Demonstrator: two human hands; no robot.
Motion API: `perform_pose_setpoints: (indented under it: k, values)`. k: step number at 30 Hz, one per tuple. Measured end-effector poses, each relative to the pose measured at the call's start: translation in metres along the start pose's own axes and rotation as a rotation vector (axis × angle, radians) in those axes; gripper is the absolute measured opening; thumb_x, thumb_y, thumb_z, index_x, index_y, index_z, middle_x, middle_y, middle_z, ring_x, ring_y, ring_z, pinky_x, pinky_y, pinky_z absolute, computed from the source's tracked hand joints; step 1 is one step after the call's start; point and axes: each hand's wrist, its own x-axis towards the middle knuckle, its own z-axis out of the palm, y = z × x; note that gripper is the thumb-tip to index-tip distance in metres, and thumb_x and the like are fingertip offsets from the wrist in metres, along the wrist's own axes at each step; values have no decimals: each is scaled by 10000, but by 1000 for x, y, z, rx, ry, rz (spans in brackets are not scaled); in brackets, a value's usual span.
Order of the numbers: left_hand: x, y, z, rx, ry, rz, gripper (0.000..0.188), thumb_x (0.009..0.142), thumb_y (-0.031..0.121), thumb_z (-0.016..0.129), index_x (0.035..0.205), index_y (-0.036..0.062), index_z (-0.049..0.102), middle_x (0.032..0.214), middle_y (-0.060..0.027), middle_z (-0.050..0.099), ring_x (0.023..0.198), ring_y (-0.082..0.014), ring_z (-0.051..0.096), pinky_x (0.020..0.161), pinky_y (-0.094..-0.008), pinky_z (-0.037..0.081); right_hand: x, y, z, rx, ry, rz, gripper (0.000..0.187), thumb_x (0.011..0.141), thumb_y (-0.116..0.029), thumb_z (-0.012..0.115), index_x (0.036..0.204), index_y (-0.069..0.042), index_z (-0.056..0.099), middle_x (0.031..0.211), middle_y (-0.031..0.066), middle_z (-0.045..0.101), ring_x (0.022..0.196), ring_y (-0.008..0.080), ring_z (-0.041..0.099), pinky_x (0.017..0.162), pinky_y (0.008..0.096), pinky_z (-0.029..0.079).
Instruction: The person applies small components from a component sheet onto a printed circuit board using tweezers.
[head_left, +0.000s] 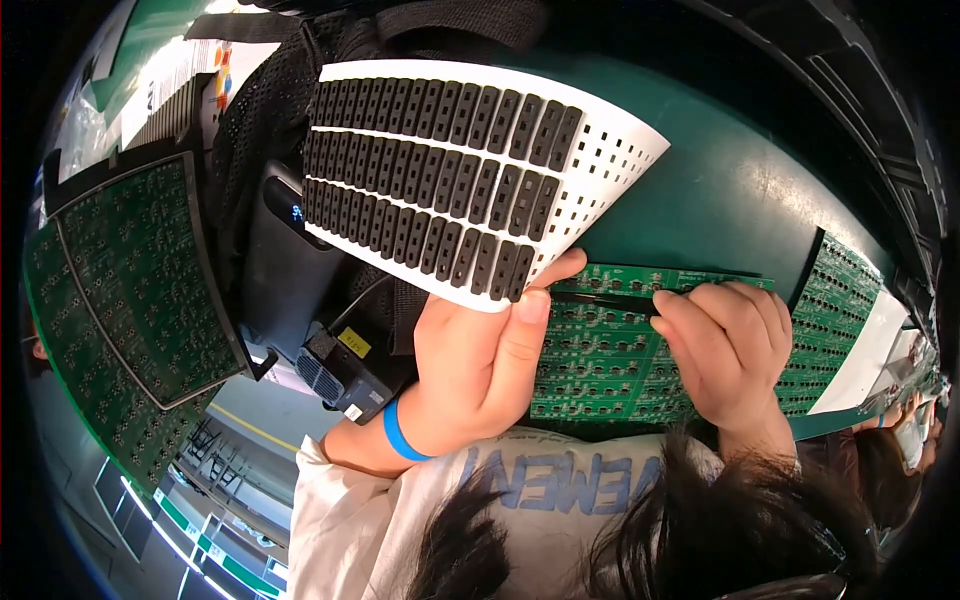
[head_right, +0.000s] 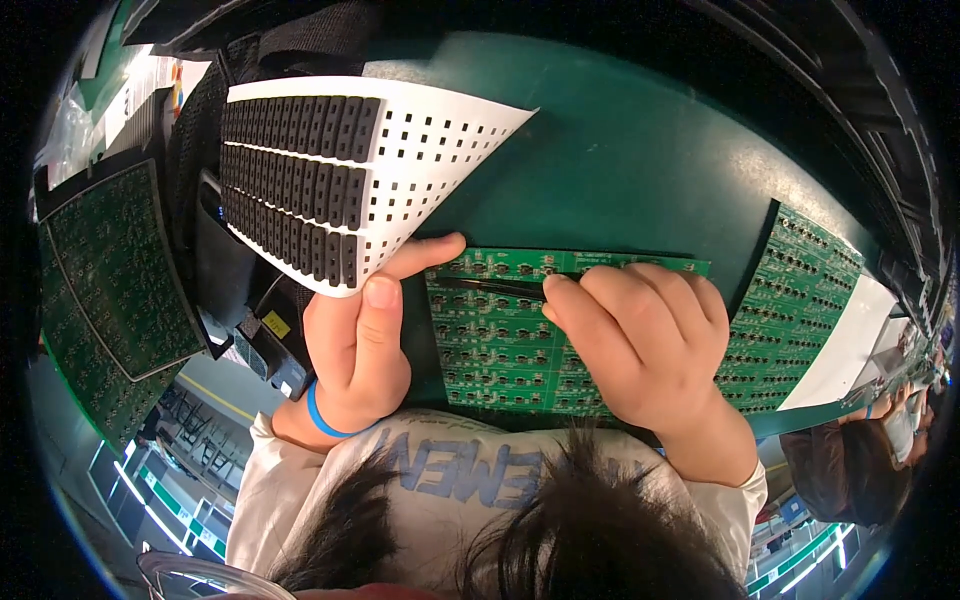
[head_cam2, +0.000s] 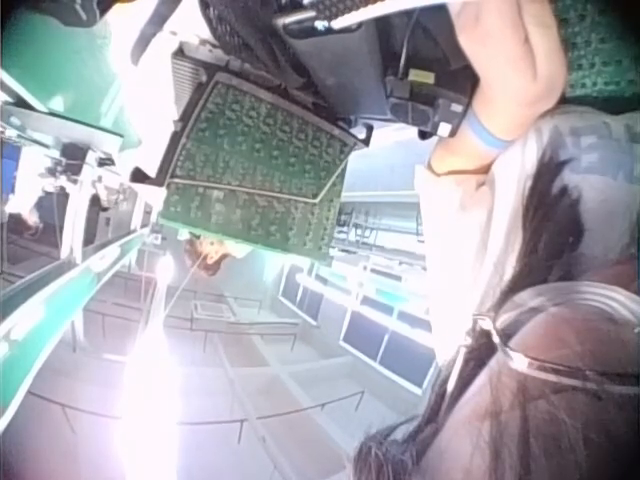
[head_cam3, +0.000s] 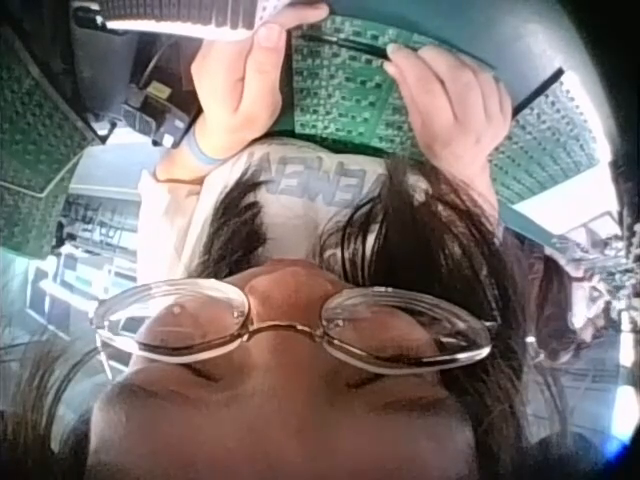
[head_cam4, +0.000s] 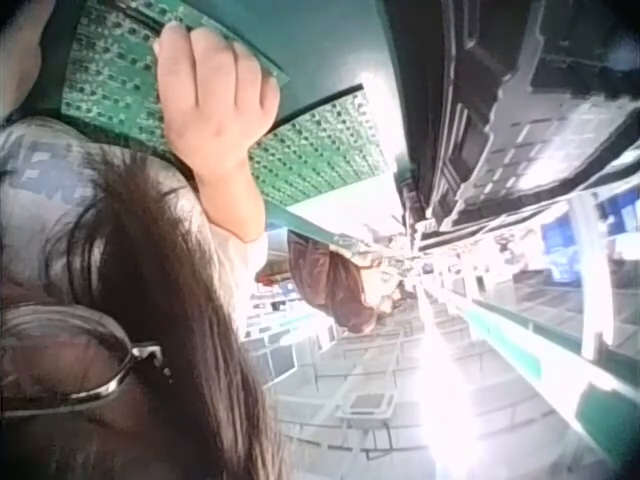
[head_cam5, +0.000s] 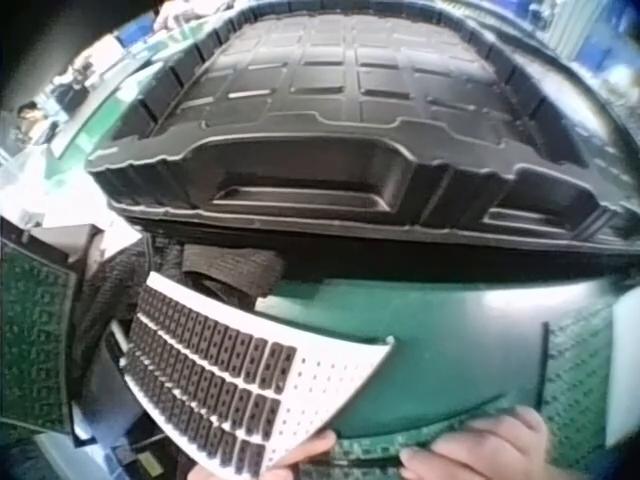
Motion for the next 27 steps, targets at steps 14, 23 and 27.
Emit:
perform_pose_setpoints:
  k: [14, 23, 27]
  values:
    - [-1, -2, 3, 26, 2, -11, 244, 927, 24, 444, 1063, -84, 616, 1039, -152, 663, 960, -219, 618, 863, -293, 448, 1, -1, -2, -13, -15, -7, 248, 737, -209, 700, 975, -154, 658, 891, -15, 561, 722, 157, 553, 564, 280, 389]
    - [-3, -4, 3, 204, 16, -8, 271, 789, -120, 570, 1046, -56, 628, 1007, -137, 676, 938, -216, 625, 847, -296, 459, 1, -3, -1, -37, -3, -13, 244, 756, -221, 699, 988, -154, 662, 894, -17, 559, 723, 155, 555, 571, 281, 389]
    - [-3, -3, 1, 234, -4, -15, 278, 780, -129, 576, 1040, -51, 634, 998, -131, 679, 939, -218, 626, 849, -298, 458, 1, -5, -2, -29, 2, 10, 227, 765, -229, 700, 977, -156, 669, 892, -19, 560, 723, 156, 554, 584, 283, 396]
